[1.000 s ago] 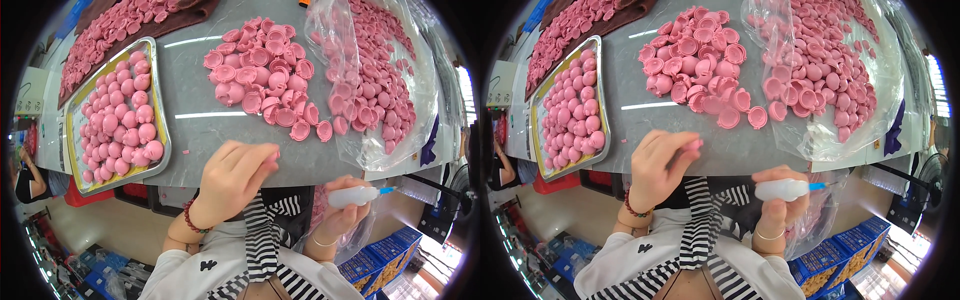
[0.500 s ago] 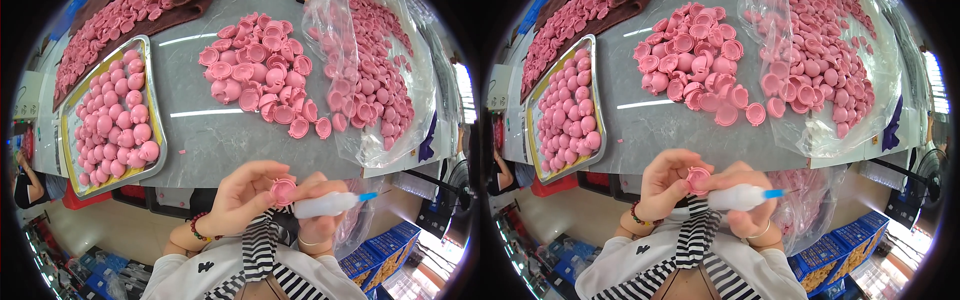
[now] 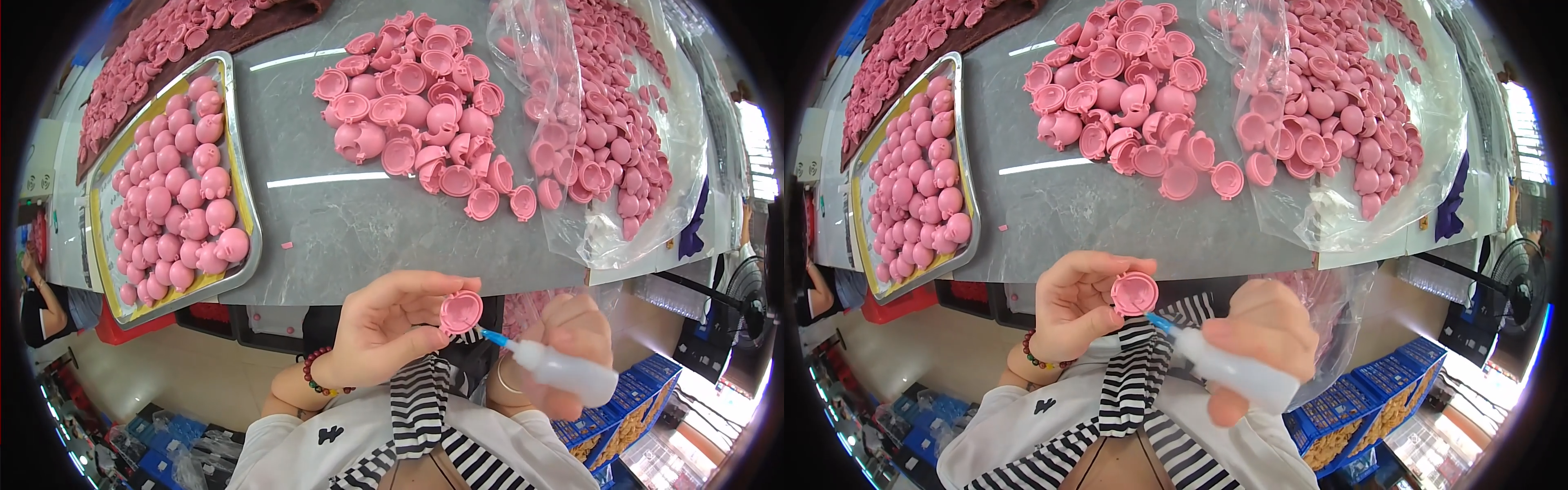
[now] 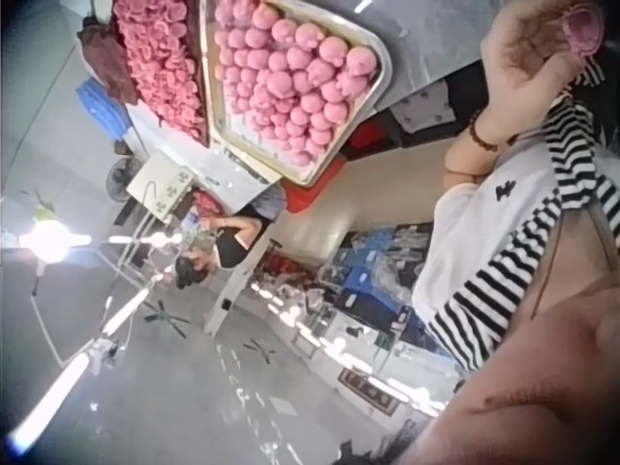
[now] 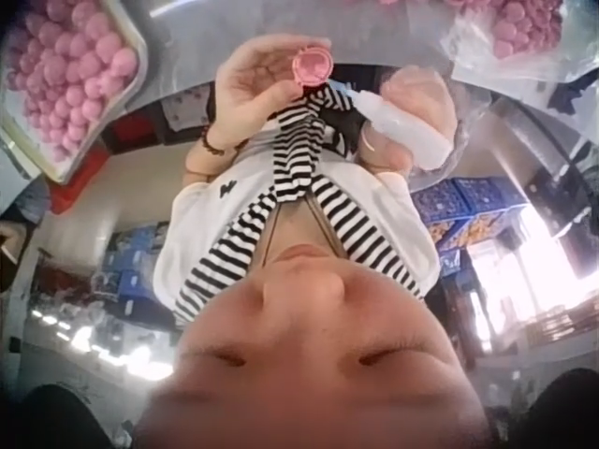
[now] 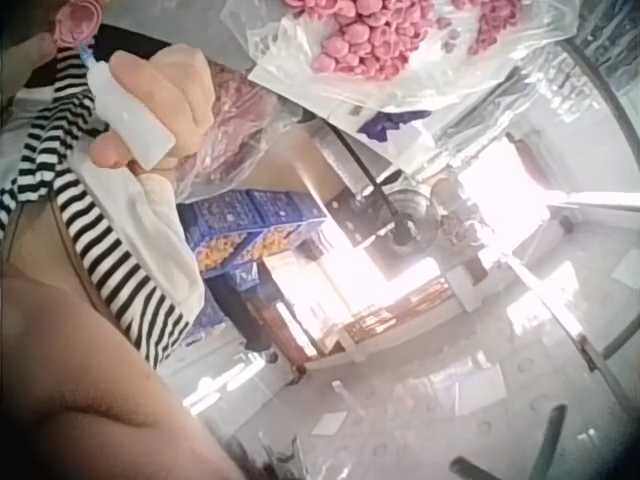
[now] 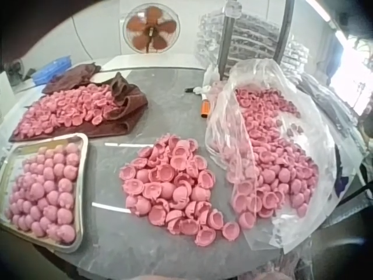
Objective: The worker applies glue to the edges of pink plastic shell halves and joins them together to form small spheres.
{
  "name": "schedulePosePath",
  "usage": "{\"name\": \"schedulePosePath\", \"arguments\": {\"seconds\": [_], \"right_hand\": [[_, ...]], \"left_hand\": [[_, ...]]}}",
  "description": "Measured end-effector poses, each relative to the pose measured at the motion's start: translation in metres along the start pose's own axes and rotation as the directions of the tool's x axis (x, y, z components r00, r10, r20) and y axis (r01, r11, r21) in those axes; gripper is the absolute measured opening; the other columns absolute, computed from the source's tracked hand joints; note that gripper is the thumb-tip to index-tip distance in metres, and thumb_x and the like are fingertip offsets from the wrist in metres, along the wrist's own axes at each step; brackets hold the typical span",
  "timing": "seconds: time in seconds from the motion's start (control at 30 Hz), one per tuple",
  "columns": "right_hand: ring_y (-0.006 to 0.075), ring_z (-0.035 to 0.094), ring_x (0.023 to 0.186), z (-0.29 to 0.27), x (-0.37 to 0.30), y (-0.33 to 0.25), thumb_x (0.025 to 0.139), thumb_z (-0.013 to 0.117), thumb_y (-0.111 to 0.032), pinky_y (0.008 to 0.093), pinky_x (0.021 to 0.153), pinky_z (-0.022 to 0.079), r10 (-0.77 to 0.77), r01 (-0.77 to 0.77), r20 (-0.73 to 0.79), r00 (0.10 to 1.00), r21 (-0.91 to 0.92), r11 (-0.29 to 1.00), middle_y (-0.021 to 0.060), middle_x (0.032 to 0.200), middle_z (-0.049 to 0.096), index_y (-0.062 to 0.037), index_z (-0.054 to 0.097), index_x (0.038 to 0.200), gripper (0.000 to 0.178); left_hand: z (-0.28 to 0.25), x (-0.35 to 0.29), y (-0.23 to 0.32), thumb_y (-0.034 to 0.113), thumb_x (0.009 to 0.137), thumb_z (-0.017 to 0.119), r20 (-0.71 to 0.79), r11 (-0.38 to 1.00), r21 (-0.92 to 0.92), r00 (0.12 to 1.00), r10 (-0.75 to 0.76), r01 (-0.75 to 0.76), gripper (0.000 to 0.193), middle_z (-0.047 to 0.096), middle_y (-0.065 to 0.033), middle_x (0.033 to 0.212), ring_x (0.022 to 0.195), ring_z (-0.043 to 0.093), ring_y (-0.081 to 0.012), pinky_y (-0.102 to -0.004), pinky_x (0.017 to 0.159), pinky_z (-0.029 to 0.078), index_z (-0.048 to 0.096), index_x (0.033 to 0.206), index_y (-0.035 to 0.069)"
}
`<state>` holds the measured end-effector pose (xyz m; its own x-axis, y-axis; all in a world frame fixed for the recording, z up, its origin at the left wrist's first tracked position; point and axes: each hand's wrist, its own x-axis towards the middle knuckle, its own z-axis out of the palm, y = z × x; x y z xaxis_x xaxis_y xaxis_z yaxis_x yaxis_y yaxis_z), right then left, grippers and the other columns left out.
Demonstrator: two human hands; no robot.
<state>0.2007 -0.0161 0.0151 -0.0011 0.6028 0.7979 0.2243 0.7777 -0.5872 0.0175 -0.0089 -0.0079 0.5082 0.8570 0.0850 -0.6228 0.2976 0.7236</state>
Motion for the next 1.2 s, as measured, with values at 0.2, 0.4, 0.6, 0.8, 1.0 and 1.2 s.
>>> {"name": "schedulePosePath", "arguments": {"seconds": [0.2, 0.4, 0.6, 0.8, 1.0, 1.2], "right_hand": [[0.0126, 0.039, 0.044, 0.012, 0.003, -0.013, 0.081, 0.043, -0.055, 0.0233, 0.036, 0.024, 0.067, -0.066, 0.005, 0.998, -0.107, 0.992, 0.0039, 0.053, 0.044, 0.0073, 0.055, 0.083, 0.063], [0.0122, 0.038, 0.044, 0.014, 0.000, -0.011, 0.082, 0.043, -0.054, 0.0232, 0.036, 0.024, 0.080, -0.080, -0.005, 0.997, -0.118, 0.990, 0.0036, 0.052, 0.043, 0.0071, 0.056, 0.084, 0.062], [0.0122, 0.036, 0.043, 0.016, 0.000, -0.010, 0.081, 0.042, -0.055, 0.0238, 0.036, 0.023, 0.085, -0.097, -0.083, 0.993, -0.148, 0.984, 0.0030, 0.052, 0.041, 0.0060, 0.057, 0.085, 0.063], [0.0144, 0.048, 0.050, 0.012, -0.003, -0.009, 0.076, 0.056, -0.048, 0.0241, 0.039, 0.034, 0.131, -0.138, -0.071, 0.989, -0.109, 0.984, 0.0054, 0.065, 0.056, 0.0047, 0.059, 0.084, 0.053], [0.0145, 0.049, 0.051, 0.009, -0.002, -0.009, 0.078, 0.052, -0.049, 0.0243, 0.040, 0.035, 0.144, -0.156, -0.089, 0.986, -0.142, 0.977, 0.0049, 0.063, 0.054, 0.0051, 0.058, 0.086, 0.055], [0.0144, 0.048, 0.051, 0.010, -0.004, -0.011, 0.078, 0.052, -0.049, 0.0249, 0.041, 0.036, 0.201, -0.209, -0.076, 0.977, -0.130, 0.969, 0.0052, 0.062, 0.053, 0.0047, 0.059, 0.086, 0.055]], "left_hand": [[0.001, 0.001, -0.001, -0.011, 0.078, 0.050, -0.003, 0.999, 0.036, 1.000, 0.014, -0.013, 0.042, 0.043, -0.0212, 0.122, 0.107, 0.049, -0.0213, -0.0315, 0.089, 0.042, 0.039, 0.117, -0.005], [0.001, 0.001, 0.000, -0.011, 0.078, 0.050, -0.011, 0.999, 0.041, 1.000, 0.008, -0.007, 0.041, 0.044, -0.0213, 0.121, 0.107, 0.050, -0.0216, -0.0323, 0.089, 0.042, 0.040, 0.117, -0.005], [0.002, 0.001, 0.002, -0.012, 0.077, 0.051, -0.004, 0.999, 0.046, 1.000, 0.002, -0.002, 0.041, 0.044, -0.0214, 0.121, 0.106, 0.050, -0.0222, -0.0331, 0.089, 0.042, 0.041, 0.117, -0.005], [0.000, -0.001, 0.001, -0.012, 0.076, 0.052, -0.013, 0.998, 0.052, 1.000, 0.026, -0.026, 0.042, 0.045, -0.0217, 0.120, 0.105, 0.051, -0.0229, -0.0337, 0.090, 0.042, 0.042, 0.116, -0.007], [0.001, 0.000, 0.002, -0.013, 0.074, 0.054, -0.039, 0.994, 0.108, 0.998, 0.040, -0.036, 0.040, 0.046, -0.0222, 0.118, 0.104, 0.052, -0.0234, -0.0331, 0.087, 0.044, 0.046, 0.112, -0.008], [0.006, 0.000, 0.005, -0.010, 0.067, 0.061, -0.095, 0.835, 0.538, 0.976, 0.194, -0.114, 0.037, 0.056, -0.0199, 0.106, 0.098, 0.057, -0.0222, -0.0288, 0.078, 0.048, 0.055, 0.103, -0.005]]}}
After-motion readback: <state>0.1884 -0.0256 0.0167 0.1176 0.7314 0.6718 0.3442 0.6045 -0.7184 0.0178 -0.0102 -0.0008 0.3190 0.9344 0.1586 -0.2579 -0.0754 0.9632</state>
